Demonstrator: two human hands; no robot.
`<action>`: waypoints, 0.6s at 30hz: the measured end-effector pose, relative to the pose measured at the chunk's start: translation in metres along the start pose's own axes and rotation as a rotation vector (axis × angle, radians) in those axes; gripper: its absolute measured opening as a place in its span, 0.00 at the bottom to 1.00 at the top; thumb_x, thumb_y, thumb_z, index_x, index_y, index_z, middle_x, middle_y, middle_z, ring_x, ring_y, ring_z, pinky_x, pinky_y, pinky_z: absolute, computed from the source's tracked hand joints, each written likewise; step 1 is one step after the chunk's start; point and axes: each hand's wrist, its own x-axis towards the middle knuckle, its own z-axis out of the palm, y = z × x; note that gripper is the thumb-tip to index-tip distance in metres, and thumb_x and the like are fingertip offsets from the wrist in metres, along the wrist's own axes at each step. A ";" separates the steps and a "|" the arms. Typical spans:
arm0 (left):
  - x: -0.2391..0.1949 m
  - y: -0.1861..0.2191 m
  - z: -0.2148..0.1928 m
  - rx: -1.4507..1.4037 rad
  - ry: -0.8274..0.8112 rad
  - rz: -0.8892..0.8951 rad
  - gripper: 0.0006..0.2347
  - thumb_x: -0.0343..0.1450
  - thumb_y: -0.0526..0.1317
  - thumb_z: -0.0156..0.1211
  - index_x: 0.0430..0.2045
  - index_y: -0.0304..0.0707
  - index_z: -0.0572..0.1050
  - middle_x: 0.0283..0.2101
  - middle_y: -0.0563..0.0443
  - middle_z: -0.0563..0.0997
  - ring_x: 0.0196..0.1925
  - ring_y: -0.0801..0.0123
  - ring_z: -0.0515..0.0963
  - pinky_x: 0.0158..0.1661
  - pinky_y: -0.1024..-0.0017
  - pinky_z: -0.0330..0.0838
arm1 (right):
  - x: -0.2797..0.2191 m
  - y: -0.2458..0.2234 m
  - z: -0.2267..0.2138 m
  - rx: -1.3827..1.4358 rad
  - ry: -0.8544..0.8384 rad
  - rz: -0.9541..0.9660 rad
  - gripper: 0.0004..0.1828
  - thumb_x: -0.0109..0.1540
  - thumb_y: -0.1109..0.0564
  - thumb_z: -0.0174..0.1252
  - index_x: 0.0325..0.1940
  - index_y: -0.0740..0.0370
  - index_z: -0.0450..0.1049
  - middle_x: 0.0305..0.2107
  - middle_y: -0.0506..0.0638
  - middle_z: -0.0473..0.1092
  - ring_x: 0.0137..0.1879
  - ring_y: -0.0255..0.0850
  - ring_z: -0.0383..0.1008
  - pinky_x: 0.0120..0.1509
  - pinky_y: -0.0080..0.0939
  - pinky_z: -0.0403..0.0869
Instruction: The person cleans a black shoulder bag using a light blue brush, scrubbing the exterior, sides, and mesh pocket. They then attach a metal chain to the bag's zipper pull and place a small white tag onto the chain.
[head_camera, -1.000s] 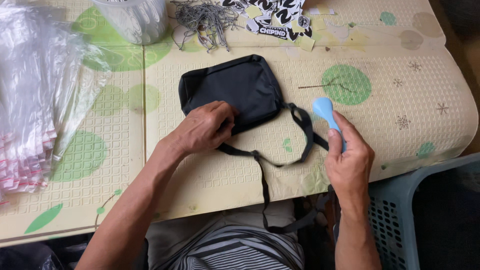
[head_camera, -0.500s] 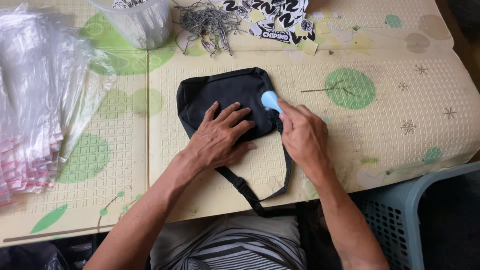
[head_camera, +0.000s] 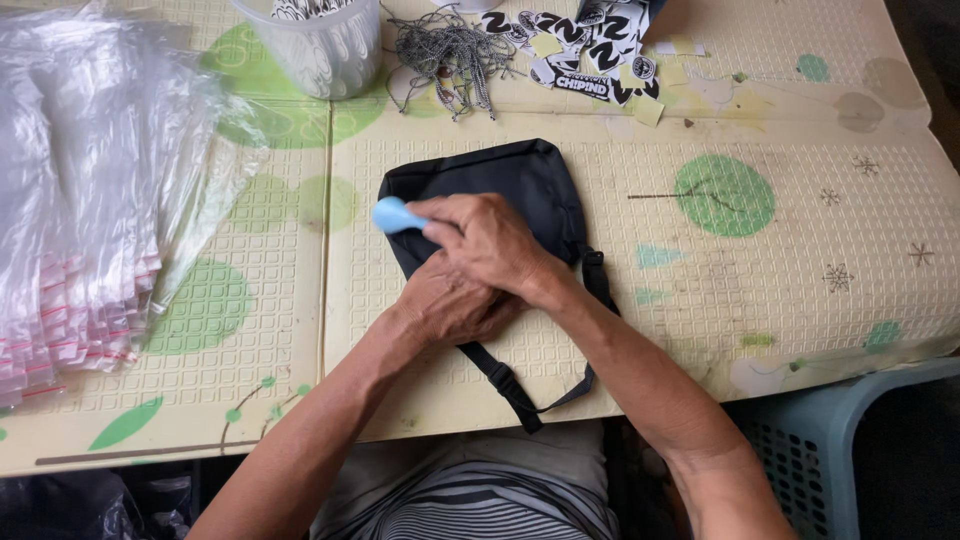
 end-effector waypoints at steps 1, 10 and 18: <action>0.003 0.002 -0.010 0.000 0.000 0.002 0.21 0.70 0.57 0.51 0.38 0.39 0.79 0.38 0.42 0.83 0.47 0.43 0.83 0.49 0.43 0.75 | 0.000 -0.001 -0.001 -0.001 0.002 0.000 0.17 0.63 0.60 0.57 0.55 0.57 0.80 0.40 0.66 0.79 0.53 0.68 0.77 0.54 0.63 0.77; 0.026 0.021 -0.072 -0.144 0.040 0.002 0.22 0.73 0.56 0.54 0.55 0.43 0.72 0.60 0.44 0.76 0.68 0.50 0.71 0.66 0.49 0.62 | -0.051 0.089 -0.111 -0.541 0.156 0.343 0.16 0.65 0.54 0.55 0.56 0.43 0.81 0.42 0.50 0.80 0.52 0.57 0.78 0.55 0.61 0.77; 0.064 0.045 -0.084 0.013 -0.065 -0.151 0.25 0.76 0.65 0.37 0.45 0.45 0.70 0.38 0.48 0.73 0.50 0.48 0.82 0.47 0.53 0.74 | -0.125 0.099 -0.132 -0.591 0.474 0.471 0.18 0.69 0.58 0.51 0.61 0.62 0.77 0.43 0.68 0.76 0.51 0.69 0.75 0.52 0.69 0.73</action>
